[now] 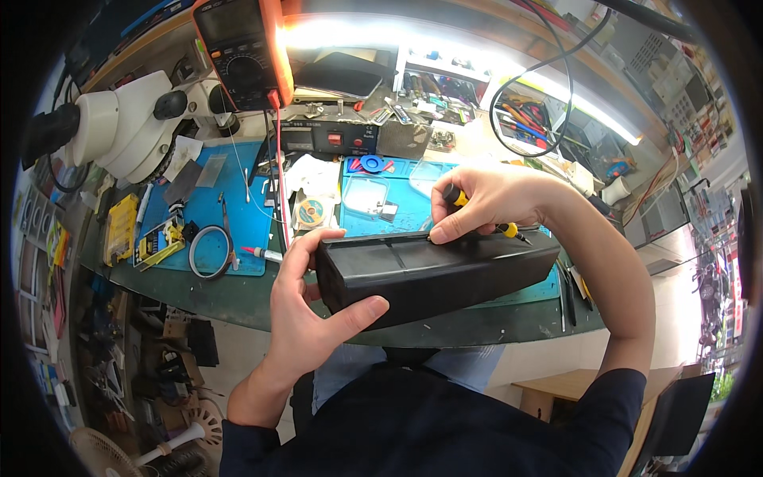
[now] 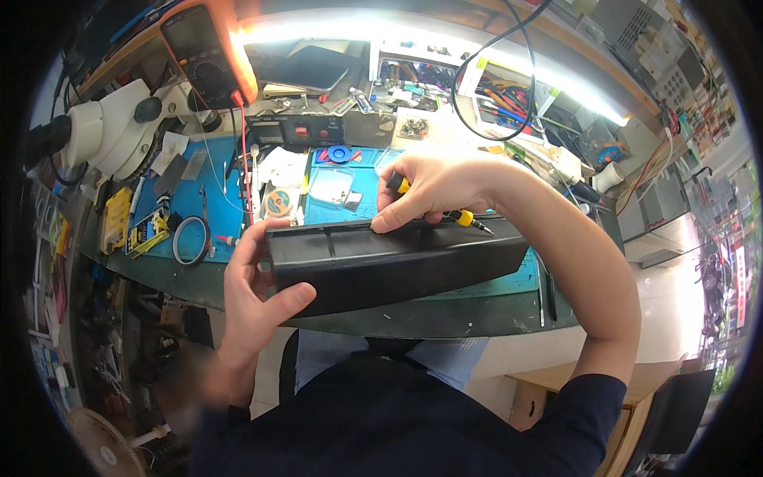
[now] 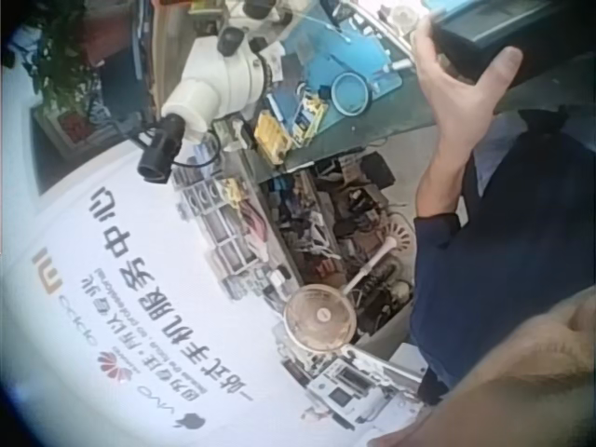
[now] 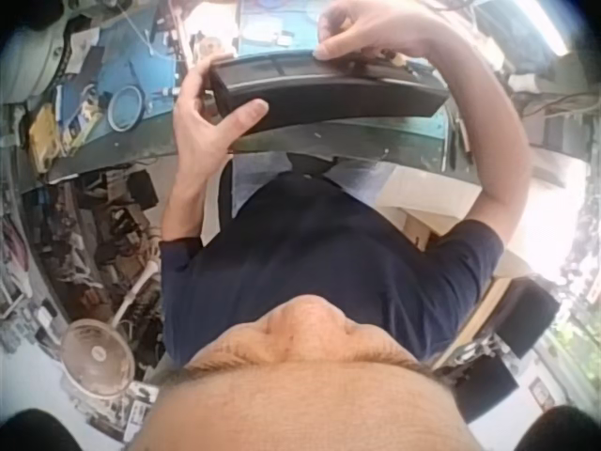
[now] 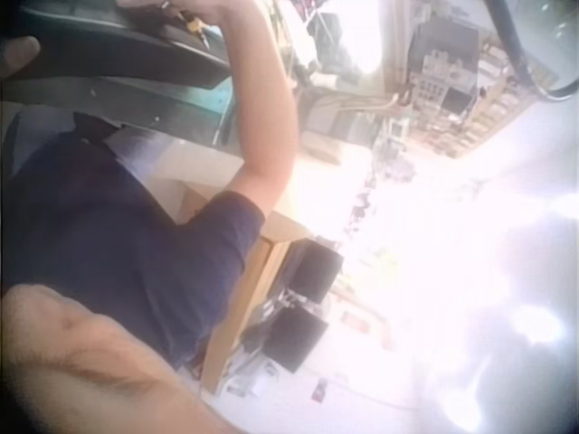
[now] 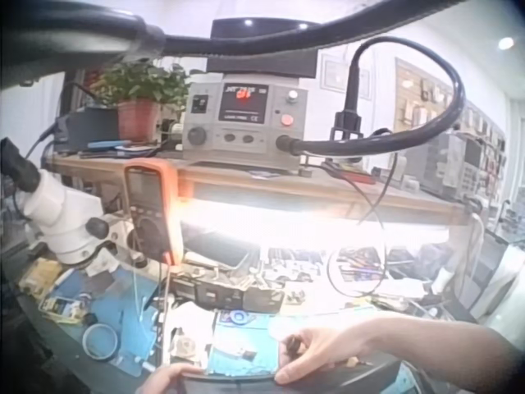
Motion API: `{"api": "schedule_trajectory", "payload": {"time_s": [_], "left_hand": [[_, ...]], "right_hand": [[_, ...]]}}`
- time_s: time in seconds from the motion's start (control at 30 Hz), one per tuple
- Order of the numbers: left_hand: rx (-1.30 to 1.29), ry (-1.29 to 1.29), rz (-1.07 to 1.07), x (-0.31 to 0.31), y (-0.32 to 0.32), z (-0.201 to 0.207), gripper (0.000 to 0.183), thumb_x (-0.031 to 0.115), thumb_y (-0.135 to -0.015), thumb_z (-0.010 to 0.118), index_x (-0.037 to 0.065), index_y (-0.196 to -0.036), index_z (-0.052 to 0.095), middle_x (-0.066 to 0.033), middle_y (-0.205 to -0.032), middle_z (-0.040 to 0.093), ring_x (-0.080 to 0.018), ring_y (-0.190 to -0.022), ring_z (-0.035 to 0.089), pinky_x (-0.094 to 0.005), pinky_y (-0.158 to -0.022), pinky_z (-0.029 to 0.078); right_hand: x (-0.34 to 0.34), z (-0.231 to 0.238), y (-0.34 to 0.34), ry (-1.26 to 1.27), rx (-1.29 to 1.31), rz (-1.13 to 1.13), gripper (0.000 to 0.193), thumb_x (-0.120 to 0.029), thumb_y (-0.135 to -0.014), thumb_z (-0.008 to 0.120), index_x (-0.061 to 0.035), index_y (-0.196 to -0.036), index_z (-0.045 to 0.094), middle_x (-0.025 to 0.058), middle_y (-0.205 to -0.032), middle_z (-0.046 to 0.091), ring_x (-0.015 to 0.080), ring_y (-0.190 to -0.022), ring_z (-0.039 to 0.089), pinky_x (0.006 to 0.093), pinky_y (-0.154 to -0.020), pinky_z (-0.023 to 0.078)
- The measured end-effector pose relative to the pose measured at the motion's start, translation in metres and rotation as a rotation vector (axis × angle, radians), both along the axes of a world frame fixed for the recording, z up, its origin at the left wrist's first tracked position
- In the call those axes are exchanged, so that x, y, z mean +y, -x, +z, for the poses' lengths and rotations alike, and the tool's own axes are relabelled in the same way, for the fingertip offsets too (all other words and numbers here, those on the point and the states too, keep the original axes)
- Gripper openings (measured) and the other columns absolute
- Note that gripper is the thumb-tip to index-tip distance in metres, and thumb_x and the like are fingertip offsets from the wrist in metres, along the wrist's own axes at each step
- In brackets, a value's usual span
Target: The person uses a yellow-handled screwdriver to remove multiple screws from the casing of a black rectangular electronic device. They systematically unscrew fasteners from the sides and ends of the device, placing the removed screws into a small container on the workbench. The person rotates the device to access different screw locations throughout the process.
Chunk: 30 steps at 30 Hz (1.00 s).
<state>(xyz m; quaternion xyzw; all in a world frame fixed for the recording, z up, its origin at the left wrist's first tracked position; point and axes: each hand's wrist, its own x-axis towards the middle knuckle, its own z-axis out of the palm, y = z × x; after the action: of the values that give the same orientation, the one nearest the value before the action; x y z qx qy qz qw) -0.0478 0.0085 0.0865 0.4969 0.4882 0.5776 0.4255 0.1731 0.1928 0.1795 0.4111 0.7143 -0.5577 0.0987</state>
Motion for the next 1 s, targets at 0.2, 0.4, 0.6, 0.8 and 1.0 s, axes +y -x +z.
{"api": "schedule_trajectory", "payload": {"time_s": [0.2,0.4,0.6,0.8,1.0], "left_hand": [[0.0,-0.001,0.001,-0.0004,-0.0001,0.0008,0.082,0.027,-0.075,0.094,0.0,-0.138,0.051,-0.0131,-0.119,0.061,-0.0192,-0.11,0.067,-0.0305,-0.087,0.061],[-0.011,0.001,0.006,0.0005,-0.0009,0.0018,0.082,0.029,-0.075,0.094,-0.001,-0.138,0.05,-0.0131,-0.119,0.061,-0.0193,-0.109,0.067,-0.0307,-0.087,0.061],[-0.002,-0.001,0.001,0.0003,-0.0001,0.002,0.082,0.029,-0.075,0.094,-0.001,-0.138,0.05,-0.0134,-0.118,0.061,-0.0193,-0.108,0.067,-0.0307,-0.087,0.061],[-0.001,0.006,0.0,0.0004,-0.0003,0.0027,0.081,0.028,-0.075,0.094,0.0,-0.137,0.05,-0.013,-0.117,0.062,-0.0188,-0.108,0.068,-0.0304,-0.086,0.061],[-0.003,0.006,-0.009,0.0003,0.0005,0.0039,0.08,0.026,-0.075,0.094,0.0,-0.137,0.05,-0.0123,-0.115,0.062,-0.0181,-0.107,0.067,-0.03,-0.086,0.06]], "right_hand": [[-0.0003,0.0024,-0.0012,-0.015,0.014,0.027,0.035,-0.034,-0.083,0.089,-0.0089,-0.092,0.067,-0.0028,-0.085,0.063,0.0045,-0.065,0.05,0.0227,-0.055,0.038],[-0.004,0.0035,0.0002,-0.096,-0.019,0.047,0.036,-0.037,-0.084,0.088,-0.0091,-0.093,0.068,-0.0032,-0.085,0.062,0.005,-0.065,0.051,0.023,-0.056,0.039],[0.0019,-0.0001,-0.0012,-0.049,-0.019,0.038,0.036,-0.035,-0.082,0.091,-0.009,-0.091,0.066,-0.0024,-0.083,0.063,0.0055,-0.066,0.051,0.0237,-0.055,0.038],[0.0,-0.0031,-0.0014,-0.063,-0.014,-0.001,0.039,-0.035,-0.08,0.092,-0.0085,-0.09,0.065,-0.0017,-0.082,0.062,0.0067,-0.066,0.051,0.0241,-0.056,0.038],[0.0017,-0.0027,-0.0013,-0.096,-0.073,0.019,0.043,-0.038,-0.079,0.093,-0.008,-0.09,0.064,-0.0013,-0.082,0.062,0.0076,-0.068,0.052,0.025,-0.058,0.041]]}}
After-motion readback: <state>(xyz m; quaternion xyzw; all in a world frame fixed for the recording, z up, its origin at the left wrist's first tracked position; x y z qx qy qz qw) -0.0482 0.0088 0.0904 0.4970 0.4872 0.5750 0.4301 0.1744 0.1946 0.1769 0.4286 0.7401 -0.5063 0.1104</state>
